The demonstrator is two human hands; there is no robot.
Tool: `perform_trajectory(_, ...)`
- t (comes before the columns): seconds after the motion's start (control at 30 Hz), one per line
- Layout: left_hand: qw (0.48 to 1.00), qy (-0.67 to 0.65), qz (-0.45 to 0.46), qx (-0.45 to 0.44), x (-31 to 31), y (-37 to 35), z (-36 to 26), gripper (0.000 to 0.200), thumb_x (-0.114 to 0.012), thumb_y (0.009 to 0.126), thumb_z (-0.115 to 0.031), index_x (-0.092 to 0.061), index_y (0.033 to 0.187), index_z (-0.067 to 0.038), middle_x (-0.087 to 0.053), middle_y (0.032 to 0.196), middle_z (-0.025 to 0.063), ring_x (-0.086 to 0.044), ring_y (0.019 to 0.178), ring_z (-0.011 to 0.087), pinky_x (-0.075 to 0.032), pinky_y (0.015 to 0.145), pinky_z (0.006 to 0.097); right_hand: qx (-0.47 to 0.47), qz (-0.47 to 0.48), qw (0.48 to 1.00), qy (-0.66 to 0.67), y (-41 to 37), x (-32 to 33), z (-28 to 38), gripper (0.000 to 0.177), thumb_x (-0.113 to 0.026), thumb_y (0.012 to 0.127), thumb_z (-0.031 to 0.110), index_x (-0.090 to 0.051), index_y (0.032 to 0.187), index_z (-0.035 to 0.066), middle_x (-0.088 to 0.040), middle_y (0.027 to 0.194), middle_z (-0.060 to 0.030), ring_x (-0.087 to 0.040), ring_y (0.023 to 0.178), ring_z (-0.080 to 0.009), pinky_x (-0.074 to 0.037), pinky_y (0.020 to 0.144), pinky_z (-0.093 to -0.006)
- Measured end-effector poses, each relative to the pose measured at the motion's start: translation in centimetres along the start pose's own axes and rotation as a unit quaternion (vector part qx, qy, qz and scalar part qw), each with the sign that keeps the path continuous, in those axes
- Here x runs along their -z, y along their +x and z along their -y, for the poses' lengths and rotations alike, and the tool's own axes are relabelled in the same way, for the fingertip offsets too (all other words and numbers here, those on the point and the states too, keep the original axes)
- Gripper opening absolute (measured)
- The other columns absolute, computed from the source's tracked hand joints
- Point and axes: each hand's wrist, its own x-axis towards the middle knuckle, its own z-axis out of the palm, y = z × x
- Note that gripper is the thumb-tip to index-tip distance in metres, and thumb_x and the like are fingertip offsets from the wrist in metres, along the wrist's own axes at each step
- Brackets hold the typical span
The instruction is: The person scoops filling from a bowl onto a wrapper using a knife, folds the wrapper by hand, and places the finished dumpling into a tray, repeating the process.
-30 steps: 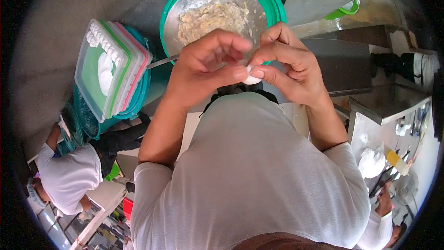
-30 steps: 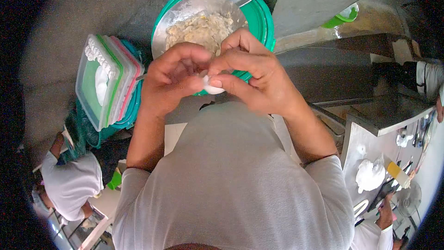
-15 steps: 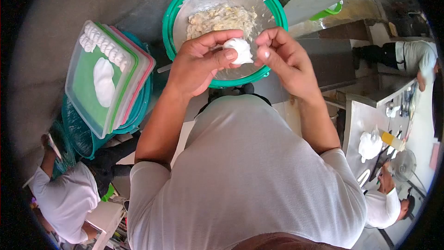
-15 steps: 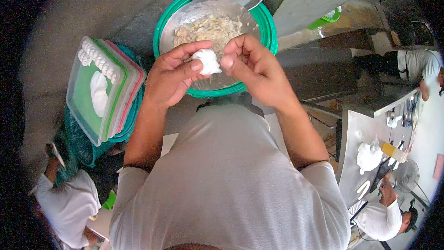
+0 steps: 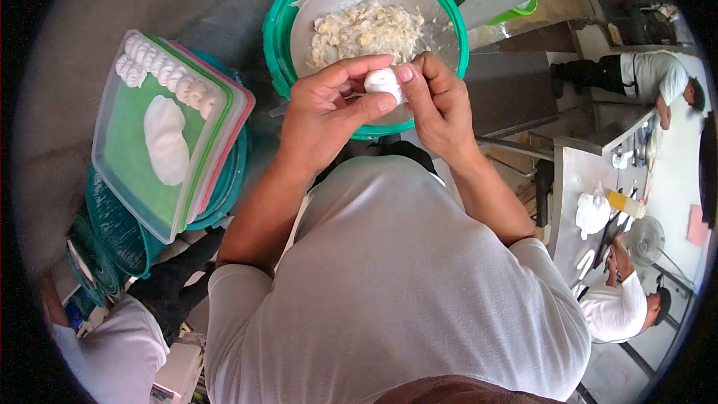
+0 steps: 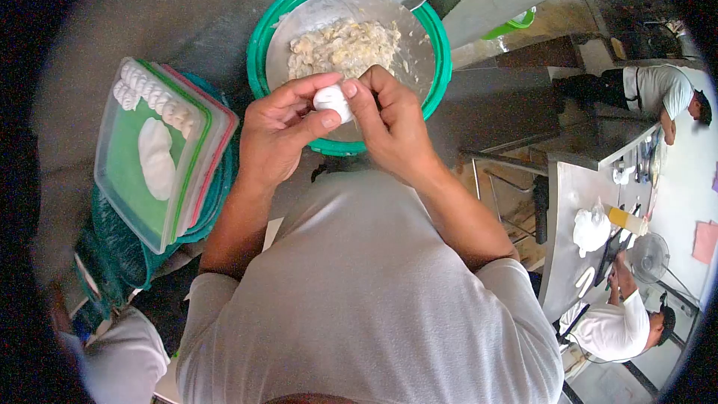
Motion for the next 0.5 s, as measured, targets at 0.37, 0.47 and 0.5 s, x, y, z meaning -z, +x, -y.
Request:
perform_trajectory(0.37,0.998,-0.021,-0.051,-0.033,-1.6,-1.0,-1.8,0.045,-0.072,0.084,0.006,-0.059,0.127,0.004,-0.067,0.115,0.01,-0.064,0.102,0.0147,-0.051,0.092,0.0287,0.002,0.061,0.992,0.114,1.1,0.0,0.0,0.029,-0.054,0.103,0.027,-0.054,0.085,0.005,-0.05,0.071,0.0026,-0.045,0.066,-0.0048,-0.039,0.058,-0.0232)
perform_trajectory(0.47,0.995,-0.017,-0.093,-0.035,-2.5,-0.9,-1.5,0.043,-0.072,0.084,0.006,-0.06,0.125,0.004,-0.067,0.114,0.0098,-0.064,0.101,0.0143,-0.051,0.09,0.0275,0.02,0.075,0.993,0.083,1.7,0.6,-0.5,0.029,-0.055,0.103,0.027,-0.054,0.084,0.005,-0.049,0.068,0.0028,-0.044,0.065,-0.0044,-0.038,0.057,-0.023)
perform_trajectory(0.5,0.994,-0.014,-0.099,-0.037,-2.7,-0.9,-1.4,0.043,-0.072,0.084,0.006,-0.06,0.125,0.004,-0.067,0.114,0.0098,-0.064,0.101,0.0143,-0.051,0.09,0.0275,0.009,0.081,0.991,0.104,1.8,0.7,-0.4,0.03,-0.056,0.102,0.028,-0.054,0.084,0.005,-0.048,0.067,0.0031,-0.043,0.065,-0.0046,-0.037,0.057,-0.0235)
